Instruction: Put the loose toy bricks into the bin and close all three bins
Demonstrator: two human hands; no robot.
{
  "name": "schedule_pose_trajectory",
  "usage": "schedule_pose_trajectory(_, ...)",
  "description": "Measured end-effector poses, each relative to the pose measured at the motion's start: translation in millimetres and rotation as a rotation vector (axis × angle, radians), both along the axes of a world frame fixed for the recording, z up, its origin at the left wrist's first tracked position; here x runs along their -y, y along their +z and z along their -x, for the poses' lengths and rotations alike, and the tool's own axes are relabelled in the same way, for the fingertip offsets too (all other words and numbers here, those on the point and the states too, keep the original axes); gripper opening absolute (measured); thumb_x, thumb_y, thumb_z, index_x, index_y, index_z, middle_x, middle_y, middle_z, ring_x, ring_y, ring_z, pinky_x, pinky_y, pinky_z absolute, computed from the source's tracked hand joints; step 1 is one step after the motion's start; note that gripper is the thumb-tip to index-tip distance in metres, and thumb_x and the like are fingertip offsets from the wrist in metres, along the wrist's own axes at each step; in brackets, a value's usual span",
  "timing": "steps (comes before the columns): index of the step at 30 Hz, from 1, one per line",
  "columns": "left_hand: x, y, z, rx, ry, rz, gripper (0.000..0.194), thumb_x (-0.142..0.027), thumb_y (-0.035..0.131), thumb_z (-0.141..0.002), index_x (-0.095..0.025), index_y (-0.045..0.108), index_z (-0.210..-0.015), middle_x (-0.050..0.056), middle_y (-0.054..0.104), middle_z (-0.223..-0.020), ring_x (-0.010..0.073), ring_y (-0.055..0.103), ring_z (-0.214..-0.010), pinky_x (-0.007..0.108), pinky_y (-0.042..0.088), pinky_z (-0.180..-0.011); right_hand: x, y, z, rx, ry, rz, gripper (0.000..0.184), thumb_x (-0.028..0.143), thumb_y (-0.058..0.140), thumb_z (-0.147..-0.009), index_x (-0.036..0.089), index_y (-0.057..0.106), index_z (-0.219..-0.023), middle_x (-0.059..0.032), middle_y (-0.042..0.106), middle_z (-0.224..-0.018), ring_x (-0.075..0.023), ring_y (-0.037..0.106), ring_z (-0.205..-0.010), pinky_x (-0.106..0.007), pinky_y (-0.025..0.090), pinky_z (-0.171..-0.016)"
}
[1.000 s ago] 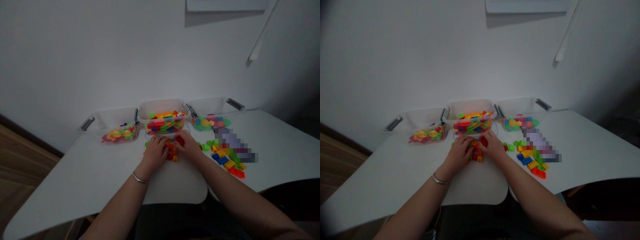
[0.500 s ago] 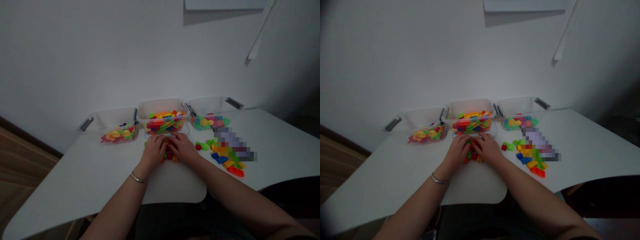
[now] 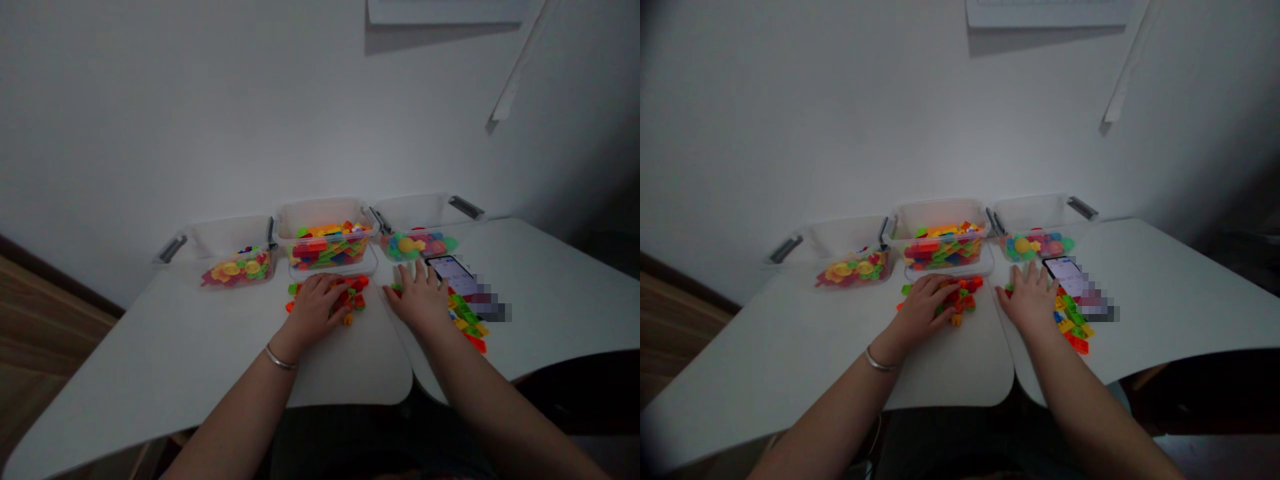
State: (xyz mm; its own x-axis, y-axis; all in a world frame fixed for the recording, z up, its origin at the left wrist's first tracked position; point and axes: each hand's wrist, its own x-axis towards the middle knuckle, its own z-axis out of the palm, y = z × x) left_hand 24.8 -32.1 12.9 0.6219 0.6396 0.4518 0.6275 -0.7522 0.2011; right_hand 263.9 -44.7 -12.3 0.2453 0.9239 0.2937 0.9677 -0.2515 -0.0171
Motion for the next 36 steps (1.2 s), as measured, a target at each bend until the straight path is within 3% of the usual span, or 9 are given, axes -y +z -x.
schedule_pose_trajectory(4,0,1.2,0,0.006,0.013,0.019,0.037,-0.032,0.057,-0.091,-0.021,0.059,-0.126,0.010,0.059,-0.129,0.0267,0.051,-0.119,0.047,0.041,-0.105,-5,-3.4,-4,-0.040,0.062,0.091,0.066,0.059,0.046,-0.090,0.017,0.047,-0.140,-0.0215,0.047,-0.142,-0.0377,0.047,-0.123,-0.050,0.040,-0.093)
schedule_pose_trajectory(11,0,1.7,0,0.020,0.021,0.030,0.034,-0.028,0.059,-0.090,-0.022,0.060,-0.123,0.009,0.060,-0.127,0.0259,0.052,-0.117,0.046,0.042,-0.104,-21,9.1,13,-0.030,0.212,0.116,0.028,0.035,0.047,-0.093,0.017,0.063,-0.108,-0.0143,0.060,-0.114,-0.0286,0.053,-0.107,-0.035,0.046,-0.076)
schedule_pose_trajectory(18,-2,-2.1,0,0.027,0.026,0.025,0.034,-0.022,0.060,-0.087,-0.022,0.061,-0.122,0.008,0.062,-0.125,0.0258,0.053,-0.115,0.046,0.043,-0.103,-38,5.2,9,-0.074,0.307,0.097,0.024,0.029,0.052,-0.090,0.013,0.063,-0.104,-0.0135,0.064,-0.107,-0.0264,0.056,-0.102,-0.034,0.044,-0.083)
schedule_pose_trajectory(24,-3,-2.5,0,0.020,0.020,0.028,0.035,-0.021,0.061,-0.086,-0.021,0.061,-0.121,0.009,0.062,-0.124,0.0260,0.054,-0.114,0.046,0.044,-0.102,-41,3.9,7,-0.367,0.310,-0.153,0.020,0.033,0.054,-0.087,0.018,0.063,-0.094,-0.0082,0.065,-0.097,-0.0226,0.057,-0.097,-0.033,0.043,-0.086)
schedule_pose_trajectory(28,-4,-3.1,-1,0.024,0.022,0.037,0.036,-0.019,0.060,-0.086,-0.022,0.060,-0.122,0.009,0.062,-0.124,0.0253,0.054,-0.114,0.046,0.043,-0.103,-40,4.8,20,-0.620,0.400,-0.294,0.017,0.032,0.055,-0.082,0.019,0.062,-0.089,-0.0081,0.066,-0.094,-0.0215,0.059,-0.092,-0.033,0.044,-0.086)
schedule_pose_trajectory(33,-6,-5.1,-1,0.033,0.023,0.034,0.041,-0.018,0.061,-0.084,-0.020,0.059,-0.125,0.009,0.062,-0.126,0.0257,0.053,-0.115,0.045,0.043,-0.104,-43,2.0,46,-0.885,0.422,-0.321,0.019,0.037,0.052,-0.083,0.021,0.061,-0.084,-0.0042,0.067,-0.086,-0.0198,0.061,-0.083,-0.033,0.047,-0.081)
schedule_pose_trajectory(36,-8,-7.2,-1,0.035,0.016,0.023,0.038,-0.019,0.062,-0.084,-0.019,0.060,-0.122,0.009,0.062,-0.125,0.0261,0.053,-0.115,0.045,0.043,-0.104,-47,-3.3,58,-0.889,0.476,-0.312,0.016,0.035,0.054,-0.081,0.021,0.061,-0.082,-0.0046,0.066,-0.086,-0.0206,0.061,-0.084,-0.035,0.047,-0.082)
